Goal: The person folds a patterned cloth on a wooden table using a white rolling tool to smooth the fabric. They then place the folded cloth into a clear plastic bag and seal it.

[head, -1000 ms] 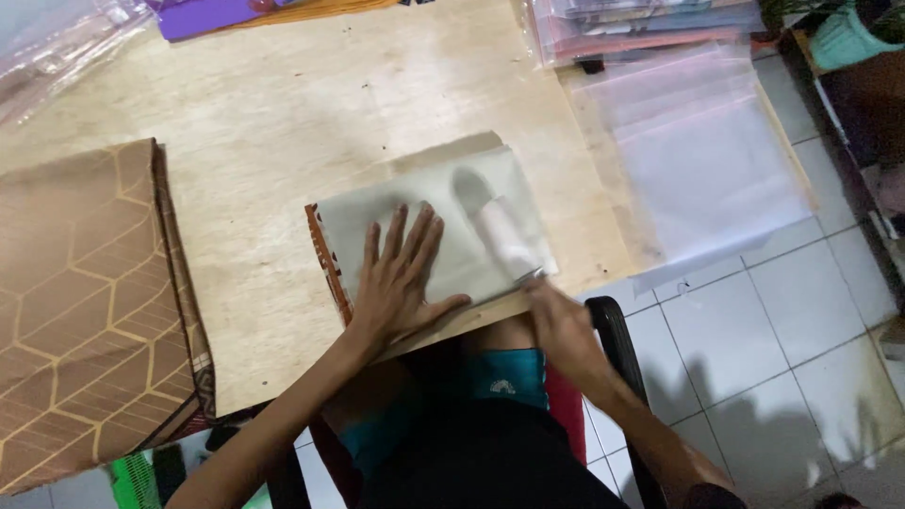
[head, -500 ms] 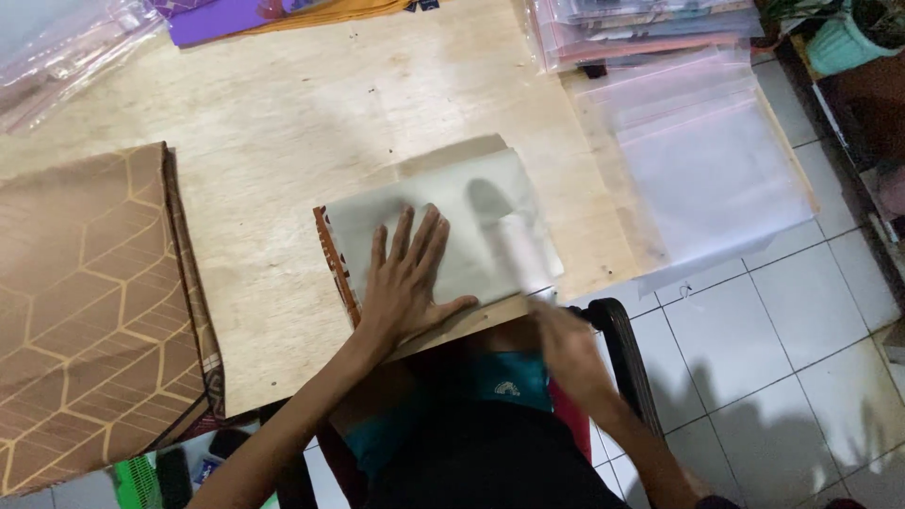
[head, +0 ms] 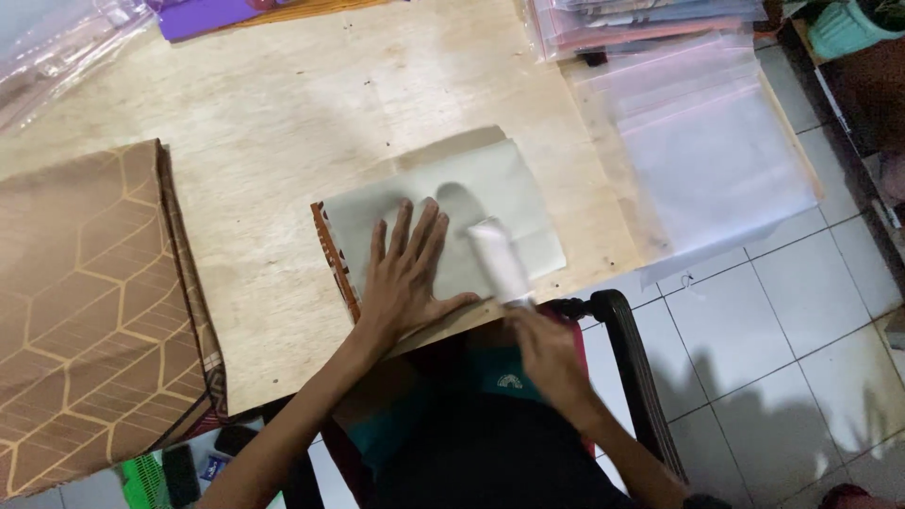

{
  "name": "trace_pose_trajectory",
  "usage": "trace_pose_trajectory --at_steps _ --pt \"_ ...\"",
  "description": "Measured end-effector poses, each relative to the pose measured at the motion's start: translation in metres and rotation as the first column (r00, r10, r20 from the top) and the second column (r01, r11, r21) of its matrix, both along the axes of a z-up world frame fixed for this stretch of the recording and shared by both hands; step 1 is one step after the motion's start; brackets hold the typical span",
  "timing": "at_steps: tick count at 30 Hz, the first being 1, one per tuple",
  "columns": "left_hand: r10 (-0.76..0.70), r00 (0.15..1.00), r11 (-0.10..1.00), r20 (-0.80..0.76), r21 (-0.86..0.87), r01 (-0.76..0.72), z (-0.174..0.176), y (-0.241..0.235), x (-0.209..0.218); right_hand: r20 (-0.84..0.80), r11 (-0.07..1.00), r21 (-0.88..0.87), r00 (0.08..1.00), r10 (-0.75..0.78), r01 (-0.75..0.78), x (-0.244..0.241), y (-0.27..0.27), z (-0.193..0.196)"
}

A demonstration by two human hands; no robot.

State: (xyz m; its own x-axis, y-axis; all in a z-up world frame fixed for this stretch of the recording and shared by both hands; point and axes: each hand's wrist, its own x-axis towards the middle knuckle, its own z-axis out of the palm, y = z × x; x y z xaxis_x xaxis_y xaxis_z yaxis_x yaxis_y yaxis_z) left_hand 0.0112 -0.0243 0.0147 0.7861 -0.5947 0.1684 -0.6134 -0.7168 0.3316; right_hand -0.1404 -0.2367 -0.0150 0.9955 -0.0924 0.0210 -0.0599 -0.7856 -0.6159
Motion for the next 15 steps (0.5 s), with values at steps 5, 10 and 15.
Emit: trace_pose_trajectory --at_steps 5,10,15 --pt "-0.023 1.0 1.0 0.016 0.008 0.023 0.002 0.002 0.002 0.021 0.993 0.024 0.993 -0.115 0.115 0.005 -0.032 0.038" --pt "-0.037 0.999 0.999 -0.03 -0.005 0.037 0.005 0.003 0.001 0.085 0.985 0.068 0.983 -0.165 0.16 -0.002 -0.011 0.024" --pt "-0.039 0.998 0.999 -0.058 0.015 0.04 0.005 0.004 0.003 -0.026 0.992 0.129 1.0 0.007 -0.003 0.006 0.016 0.025"
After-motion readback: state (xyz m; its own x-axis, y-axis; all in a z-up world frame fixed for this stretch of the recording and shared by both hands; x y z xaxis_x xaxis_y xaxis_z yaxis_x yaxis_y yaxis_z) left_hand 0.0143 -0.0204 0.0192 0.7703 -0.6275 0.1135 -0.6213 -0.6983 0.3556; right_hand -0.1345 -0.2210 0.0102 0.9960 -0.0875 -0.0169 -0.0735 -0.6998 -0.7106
